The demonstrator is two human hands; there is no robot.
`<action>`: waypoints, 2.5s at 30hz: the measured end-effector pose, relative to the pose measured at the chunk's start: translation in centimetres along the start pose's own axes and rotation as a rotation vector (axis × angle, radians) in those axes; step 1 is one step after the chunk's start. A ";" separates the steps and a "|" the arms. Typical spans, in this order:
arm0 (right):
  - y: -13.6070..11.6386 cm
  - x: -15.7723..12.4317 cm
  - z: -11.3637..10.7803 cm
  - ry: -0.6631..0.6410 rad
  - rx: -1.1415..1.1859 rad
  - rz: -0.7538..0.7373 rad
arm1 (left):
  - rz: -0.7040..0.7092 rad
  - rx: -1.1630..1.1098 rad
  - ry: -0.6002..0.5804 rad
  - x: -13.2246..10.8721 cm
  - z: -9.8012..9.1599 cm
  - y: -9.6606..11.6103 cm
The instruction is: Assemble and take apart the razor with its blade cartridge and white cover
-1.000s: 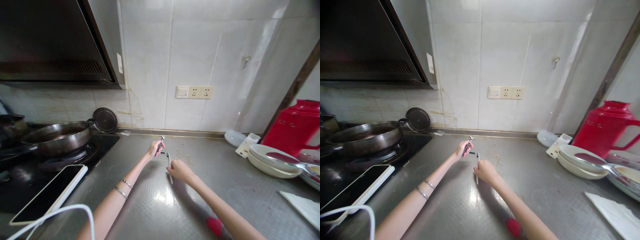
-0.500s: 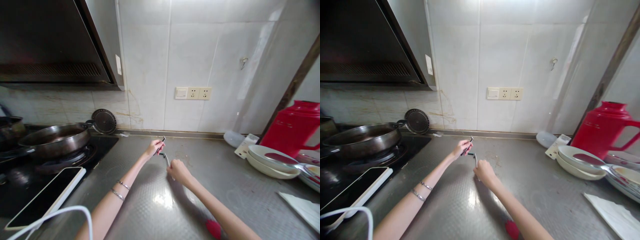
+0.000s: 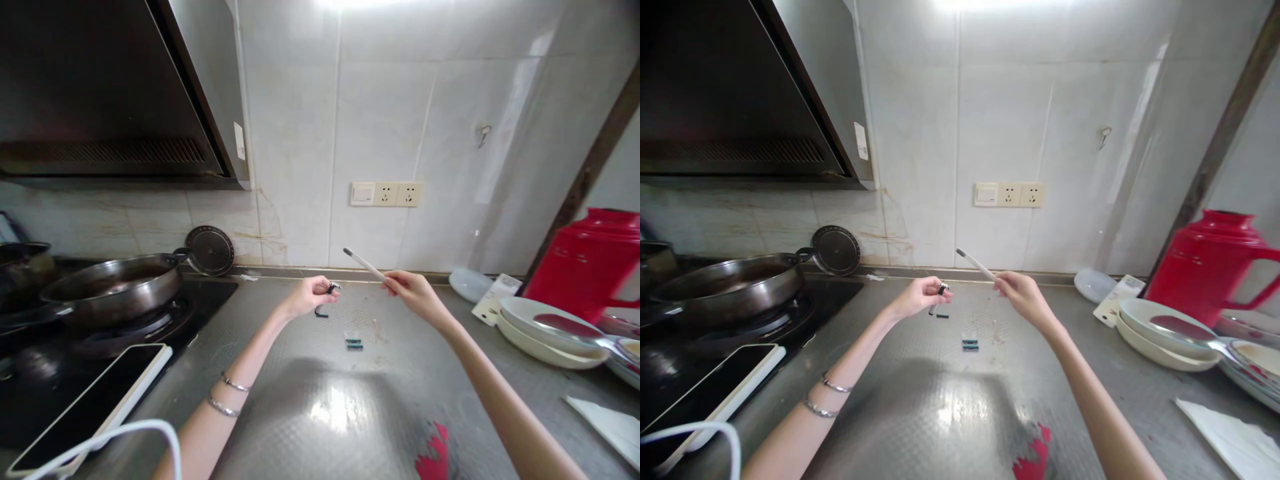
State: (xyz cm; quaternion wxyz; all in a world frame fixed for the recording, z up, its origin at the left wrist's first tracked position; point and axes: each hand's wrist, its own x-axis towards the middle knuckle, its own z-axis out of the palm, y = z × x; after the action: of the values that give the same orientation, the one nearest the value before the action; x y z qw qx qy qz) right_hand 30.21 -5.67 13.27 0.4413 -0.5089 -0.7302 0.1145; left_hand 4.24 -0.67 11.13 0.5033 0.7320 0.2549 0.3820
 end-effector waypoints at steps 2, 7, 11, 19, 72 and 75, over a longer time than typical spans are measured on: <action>0.0 0.0 -0.7 -0.008 0.033 -0.033 | -0.024 0.022 0.009 -0.4 0.5 0.1; -0.9 -0.1 -2.3 -0.175 0.158 -0.080 | -0.033 0.033 0.017 -1.1 1.4 -0.2; -1.9 -0.4 -3.1 -0.291 0.185 -0.095 | -0.005 0.011 0.031 -1.1 1.8 -0.8; -3.5 -0.9 -2.8 -0.426 0.054 -0.112 | 0.019 0.025 0.059 -1.0 1.9 -0.7; -4.2 -1.2 -1.8 -0.275 -0.041 -0.304 | 0.130 0.270 0.031 -1.9 2.9 1.7; -3.5 -1.0 -2.2 -0.248 -0.036 -0.277 | 0.110 0.209 0.025 -1.9 3.0 1.5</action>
State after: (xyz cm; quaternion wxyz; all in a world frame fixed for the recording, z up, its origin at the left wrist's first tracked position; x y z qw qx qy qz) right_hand 29.75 -8.73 16.18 0.3502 -0.3933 -0.8440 0.1015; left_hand 5.58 -4.26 11.40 0.3992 0.7886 0.2590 0.3893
